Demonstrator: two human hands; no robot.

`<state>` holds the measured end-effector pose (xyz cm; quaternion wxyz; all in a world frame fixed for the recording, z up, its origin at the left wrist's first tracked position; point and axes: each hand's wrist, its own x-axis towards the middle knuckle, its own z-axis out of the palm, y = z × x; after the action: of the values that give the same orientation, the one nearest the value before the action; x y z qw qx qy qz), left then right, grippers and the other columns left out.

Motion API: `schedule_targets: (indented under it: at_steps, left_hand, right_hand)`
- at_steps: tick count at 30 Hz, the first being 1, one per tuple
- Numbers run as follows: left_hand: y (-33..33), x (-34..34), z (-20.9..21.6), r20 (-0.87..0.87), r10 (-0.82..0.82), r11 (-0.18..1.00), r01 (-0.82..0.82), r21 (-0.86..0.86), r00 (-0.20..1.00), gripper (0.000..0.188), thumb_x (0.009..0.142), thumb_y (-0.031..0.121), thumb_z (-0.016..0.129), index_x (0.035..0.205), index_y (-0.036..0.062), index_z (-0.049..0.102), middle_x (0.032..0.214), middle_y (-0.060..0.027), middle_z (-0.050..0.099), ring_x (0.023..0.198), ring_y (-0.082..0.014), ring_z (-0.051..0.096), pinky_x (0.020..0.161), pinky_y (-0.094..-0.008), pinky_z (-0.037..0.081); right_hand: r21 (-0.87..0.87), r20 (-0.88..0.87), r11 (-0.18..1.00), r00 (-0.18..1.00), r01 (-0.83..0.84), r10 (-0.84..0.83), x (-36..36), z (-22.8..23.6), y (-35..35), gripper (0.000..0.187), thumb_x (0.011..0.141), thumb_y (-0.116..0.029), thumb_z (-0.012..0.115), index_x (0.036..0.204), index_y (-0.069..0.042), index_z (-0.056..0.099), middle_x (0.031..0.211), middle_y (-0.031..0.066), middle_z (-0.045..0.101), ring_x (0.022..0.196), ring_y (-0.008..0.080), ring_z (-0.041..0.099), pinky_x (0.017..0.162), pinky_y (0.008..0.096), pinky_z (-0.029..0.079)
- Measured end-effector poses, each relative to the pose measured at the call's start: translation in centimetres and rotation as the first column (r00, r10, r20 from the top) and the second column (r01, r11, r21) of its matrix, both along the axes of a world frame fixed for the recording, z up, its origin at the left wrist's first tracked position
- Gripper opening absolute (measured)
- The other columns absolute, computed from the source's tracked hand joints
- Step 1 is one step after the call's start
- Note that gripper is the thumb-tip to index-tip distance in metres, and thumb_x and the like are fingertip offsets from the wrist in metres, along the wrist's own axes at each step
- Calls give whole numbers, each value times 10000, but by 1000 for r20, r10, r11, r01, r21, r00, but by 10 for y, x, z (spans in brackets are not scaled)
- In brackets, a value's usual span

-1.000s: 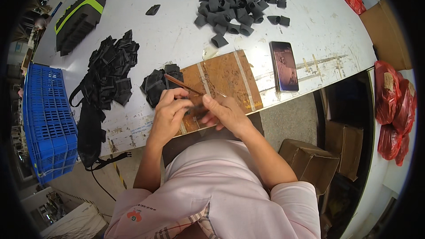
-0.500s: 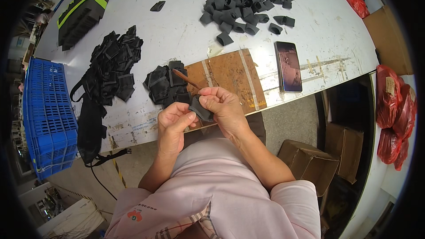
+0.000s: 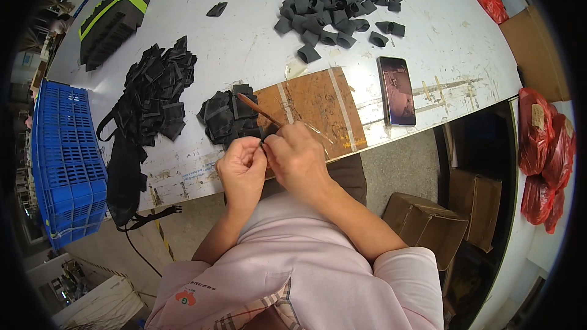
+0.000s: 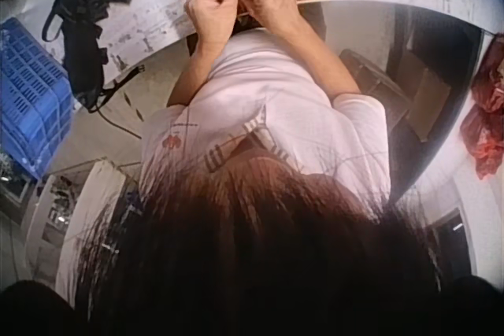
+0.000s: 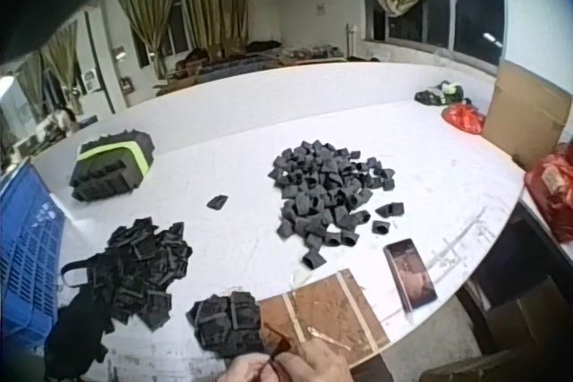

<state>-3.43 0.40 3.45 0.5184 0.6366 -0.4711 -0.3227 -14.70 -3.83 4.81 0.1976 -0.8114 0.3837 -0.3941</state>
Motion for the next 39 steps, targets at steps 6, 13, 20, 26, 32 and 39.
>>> schedule_targets:
  at_steps: [6,13,20,26,32,39]
  left_hand:
    - [-15,8,17,-656,168,972,-15,233,736,111,768,-56,497,863,-3,521,657,-39,542,374,-32,321,362,-178,261]
    - [-9,14,27,-552,-82,988,142,67,830,178,744,-43,484,922,-27,490,705,-50,529,404,-33,338,392,-177,273]
    - [-35,32,61,-968,-241,936,247,-251,-71,214,805,-49,394,1010,-62,455,930,-211,569,329,-57,385,305,-202,314]
    - [-50,36,59,-929,-204,895,324,-305,-309,177,838,-10,430,1010,-22,467,839,-136,570,299,-41,276,295,-172,206]
    - [-48,20,76,-629,-240,971,173,-167,740,303,803,33,550,1096,-4,482,862,-63,581,636,-63,512,500,-163,374]
    - [-55,23,78,-203,-296,905,206,-373,933,206,768,-46,566,974,-29,579,884,-68,585,800,-115,555,709,-222,453]
  right_hand:
    - [-134,-138,989,987,60,-79,3,-15,-10,251,608,5,597,852,16,541,764,121,492,661,262,495,525,351,438]
    - [797,593,225,660,-560,-461,-8,10,-9,57,795,-54,555,836,-23,580,733,8,548,576,69,446,468,200,337]
    - [707,615,471,788,-527,-41,-11,83,-29,239,871,-264,516,765,-52,540,639,-47,460,532,21,358,451,176,265]
    - [656,696,372,717,-657,41,-5,67,-69,279,856,-317,537,728,-70,530,629,-52,447,531,22,350,458,166,272]
    - [594,707,504,706,-627,45,-6,57,-65,272,883,-264,508,706,-57,506,570,-68,383,495,24,317,433,184,248]
    - [590,585,626,804,-510,105,-3,65,-67,275,890,-263,492,726,-42,488,581,-54,401,522,34,352,461,188,299]
